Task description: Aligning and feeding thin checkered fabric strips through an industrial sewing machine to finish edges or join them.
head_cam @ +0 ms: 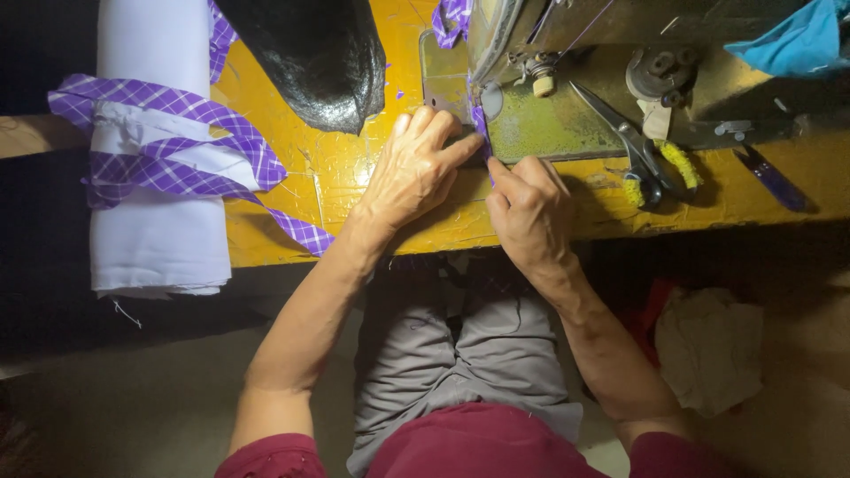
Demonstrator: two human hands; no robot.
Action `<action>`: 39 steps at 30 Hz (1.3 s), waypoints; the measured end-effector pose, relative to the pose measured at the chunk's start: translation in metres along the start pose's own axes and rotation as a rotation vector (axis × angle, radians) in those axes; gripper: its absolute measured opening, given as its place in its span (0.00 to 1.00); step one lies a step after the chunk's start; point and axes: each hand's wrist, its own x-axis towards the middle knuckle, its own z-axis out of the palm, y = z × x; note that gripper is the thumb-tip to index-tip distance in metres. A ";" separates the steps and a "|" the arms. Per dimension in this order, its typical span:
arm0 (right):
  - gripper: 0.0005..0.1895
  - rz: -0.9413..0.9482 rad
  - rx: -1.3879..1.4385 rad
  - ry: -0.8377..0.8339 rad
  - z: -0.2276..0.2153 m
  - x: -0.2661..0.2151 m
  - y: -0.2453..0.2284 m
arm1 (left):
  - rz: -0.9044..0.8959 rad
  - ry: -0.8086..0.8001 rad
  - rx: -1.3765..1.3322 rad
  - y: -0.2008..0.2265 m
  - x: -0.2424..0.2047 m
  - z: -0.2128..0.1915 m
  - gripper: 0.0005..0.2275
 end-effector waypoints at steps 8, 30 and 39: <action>0.19 -0.071 -0.121 -0.018 0.000 -0.001 -0.003 | -0.096 -0.102 0.090 0.003 0.004 -0.003 0.21; 0.19 -0.087 -0.090 -0.083 -0.005 0.030 -0.009 | -0.219 -0.193 0.028 0.002 0.006 -0.002 0.21; 0.18 -0.084 -0.003 -0.115 0.001 0.046 -0.003 | -0.237 -0.148 0.040 0.001 0.004 -0.002 0.19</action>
